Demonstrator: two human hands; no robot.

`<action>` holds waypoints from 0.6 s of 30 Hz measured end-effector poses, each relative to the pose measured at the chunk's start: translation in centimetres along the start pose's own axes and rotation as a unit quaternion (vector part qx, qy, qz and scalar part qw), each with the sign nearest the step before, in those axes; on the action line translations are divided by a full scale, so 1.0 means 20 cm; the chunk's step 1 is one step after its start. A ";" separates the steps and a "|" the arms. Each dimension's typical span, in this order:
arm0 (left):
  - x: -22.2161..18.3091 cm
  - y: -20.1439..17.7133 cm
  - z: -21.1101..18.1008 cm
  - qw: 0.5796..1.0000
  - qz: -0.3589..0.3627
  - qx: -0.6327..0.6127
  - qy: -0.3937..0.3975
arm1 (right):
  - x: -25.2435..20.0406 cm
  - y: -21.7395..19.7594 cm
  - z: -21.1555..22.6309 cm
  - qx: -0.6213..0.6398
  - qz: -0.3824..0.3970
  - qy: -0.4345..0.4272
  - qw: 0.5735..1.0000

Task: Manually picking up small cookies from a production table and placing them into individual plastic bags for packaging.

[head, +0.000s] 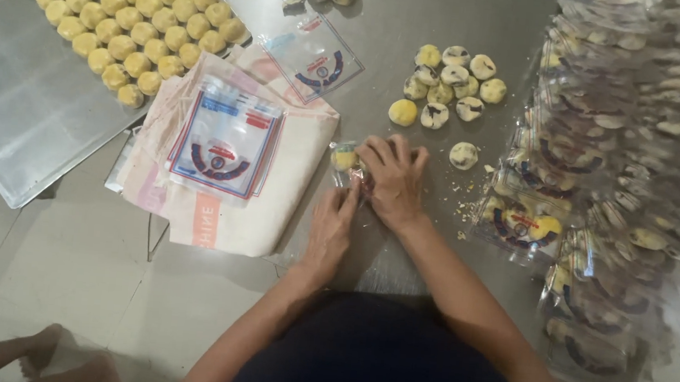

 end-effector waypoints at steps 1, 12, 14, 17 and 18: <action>0.01 -0.04 -0.05 0.999 -0.027 0.003 0.019 | 0.02 0.00 0.00 -0.010 -0.002 -0.006 1.000; 0.06 -0.15 -0.28 0.972 -0.023 0.229 0.057 | -0.31 -0.17 -0.03 -0.035 -0.022 0.079 0.996; 0.08 -0.13 -0.28 0.975 -0.028 0.203 0.087 | -0.37 -0.17 -0.05 -0.044 -0.020 0.105 0.993; 0.06 -0.09 -0.23 0.971 -0.019 0.217 0.094 | -0.38 -0.18 -0.04 -0.072 -0.042 0.080 0.993; 0.05 -0.12 -0.24 0.970 -0.035 0.222 0.093 | -0.39 -0.17 -0.05 -0.080 -0.017 0.085 0.993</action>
Point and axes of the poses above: each hand's wrist, its own x-axis towards the middle knuckle, its own y-axis out of the palm, z = x × y, the point moved 7 cm from there along x, towards the middle knuckle, and after that the axes turned 7 degrees about -y, right-handed, at the moved point
